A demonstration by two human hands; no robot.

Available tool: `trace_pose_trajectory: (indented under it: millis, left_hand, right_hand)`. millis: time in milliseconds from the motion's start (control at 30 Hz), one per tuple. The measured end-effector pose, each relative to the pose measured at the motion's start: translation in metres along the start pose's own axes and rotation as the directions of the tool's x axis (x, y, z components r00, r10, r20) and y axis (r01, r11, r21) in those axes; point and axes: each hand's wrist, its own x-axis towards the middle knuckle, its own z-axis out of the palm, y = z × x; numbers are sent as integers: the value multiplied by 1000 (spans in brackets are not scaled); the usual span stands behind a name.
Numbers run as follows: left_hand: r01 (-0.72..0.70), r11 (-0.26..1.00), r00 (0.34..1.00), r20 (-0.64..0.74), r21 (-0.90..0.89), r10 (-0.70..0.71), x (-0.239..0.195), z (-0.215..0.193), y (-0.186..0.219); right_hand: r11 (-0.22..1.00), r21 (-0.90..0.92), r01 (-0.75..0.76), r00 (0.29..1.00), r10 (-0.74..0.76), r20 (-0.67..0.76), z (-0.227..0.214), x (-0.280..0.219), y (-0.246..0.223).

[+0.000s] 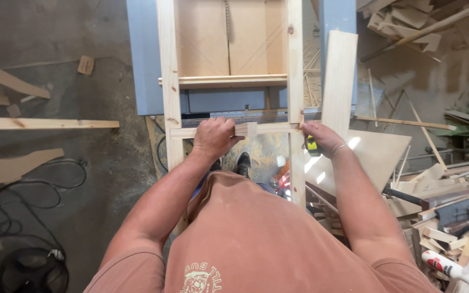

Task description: Measuring wooden slats, assembling a frame, and sanding the wood surface

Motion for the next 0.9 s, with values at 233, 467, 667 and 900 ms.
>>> trace_pose_trajectory:
  millis: [233,467,667,900]
  left_hand:
    - [54,999,987,153,6,-54,-8,16,-7]
    - [61,995,970,231,81,-79,-18,49,-19]
    - [55,988,981,174,147,-80,-31,78,-27]
    - [-31,983,999,48,182,23,-36,24,-30]
  right_hand:
    - [895,-446,-30,879,-189,-438,-7,-8,-3]
    - [884,-399,243,942,-313,-119,92,-67,-60]
    - [831,-462,309,951,-278,135,153,-45,-47]
    - [902,-386,193,968,-240,-76,183,-31,-34]
